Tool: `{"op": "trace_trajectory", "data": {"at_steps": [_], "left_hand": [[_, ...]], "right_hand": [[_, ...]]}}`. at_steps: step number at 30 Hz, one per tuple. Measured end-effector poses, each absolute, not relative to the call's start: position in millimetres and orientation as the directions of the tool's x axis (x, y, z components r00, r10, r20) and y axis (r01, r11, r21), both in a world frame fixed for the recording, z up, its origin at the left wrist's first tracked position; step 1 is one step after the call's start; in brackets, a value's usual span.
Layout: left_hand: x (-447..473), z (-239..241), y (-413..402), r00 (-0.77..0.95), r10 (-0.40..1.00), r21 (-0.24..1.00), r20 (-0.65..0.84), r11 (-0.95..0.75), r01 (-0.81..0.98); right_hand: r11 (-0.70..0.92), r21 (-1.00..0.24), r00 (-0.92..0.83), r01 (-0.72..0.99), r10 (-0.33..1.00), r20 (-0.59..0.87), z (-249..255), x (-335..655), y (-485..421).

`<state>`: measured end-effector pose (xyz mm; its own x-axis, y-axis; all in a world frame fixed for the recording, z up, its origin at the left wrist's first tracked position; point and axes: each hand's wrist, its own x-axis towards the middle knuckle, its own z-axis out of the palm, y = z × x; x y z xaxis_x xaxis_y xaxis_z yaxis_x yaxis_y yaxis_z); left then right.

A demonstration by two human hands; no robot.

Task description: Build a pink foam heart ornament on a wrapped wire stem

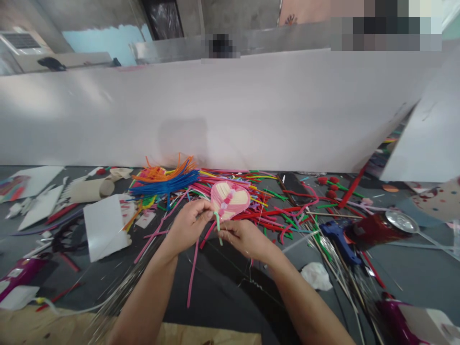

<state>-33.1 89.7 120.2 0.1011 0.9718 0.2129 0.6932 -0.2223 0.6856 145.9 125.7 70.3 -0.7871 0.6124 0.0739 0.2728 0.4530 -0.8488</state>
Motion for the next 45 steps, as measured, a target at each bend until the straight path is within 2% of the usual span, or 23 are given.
{"op": "trace_trajectory", "data": {"at_steps": [3,6,9,13,17,23,26,29,32,36,39,45], "left_hand": [[-37,118,92,0.069,0.97,0.673,0.233,-0.212,0.709],[-40,114,95,0.049,0.969,0.684,0.241,-0.205,0.7],[-41,111,97,0.023,0.97,0.689,0.243,-0.189,0.7],[-45,111,97,0.004,0.967,0.697,0.253,-0.185,0.692],[-48,115,96,-0.015,0.957,0.668,0.291,-0.192,0.719],[-41,117,95,-0.02,0.959,0.571,0.284,-0.152,0.807],[-33,115,94,-0.012,0.956,0.544,0.292,-0.156,0.824],[-27,113,93,-0.022,0.954,0.595,0.297,-0.167,0.786],[-23,112,91,-0.03,0.962,0.689,0.271,-0.173,0.704],[-21,112,91,-0.02,0.969,0.751,0.246,-0.177,0.637],[-22,112,92,-0.034,0.969,0.71,0.245,-0.156,0.686],[-26,113,95,0.0,0.985,0.575,0.173,-0.101,0.812]], "right_hand": [[0.415,-0.857,-0.715,0.305,0.694,0.082,70,157,135],[0.442,-0.841,-0.614,0.314,0.77,0.175,75,169,141],[0.536,-0.797,-0.621,0.279,0.734,0.277,88,182,141],[0.587,-0.771,-0.757,0.247,0.614,0.225,102,207,144],[0.596,-0.747,-0.751,0.294,0.628,0.206,109,230,146],[0.762,-0.499,-0.71,0.412,0.612,0.349,110,190,120],[0.768,-0.398,-0.657,0.502,0.638,0.401,100,156,107],[0.708,-0.341,-0.544,0.619,0.699,0.463,89,138,103],[0.672,-0.33,-0.485,0.663,0.721,0.496,84,135,105],[0.705,-0.348,-0.47,0.618,0.686,0.556,81,135,109],[0.721,-0.363,-0.473,0.591,0.673,0.568,79,134,109],[0.677,-0.431,-0.515,0.597,0.735,0.441,74,135,107]]}}
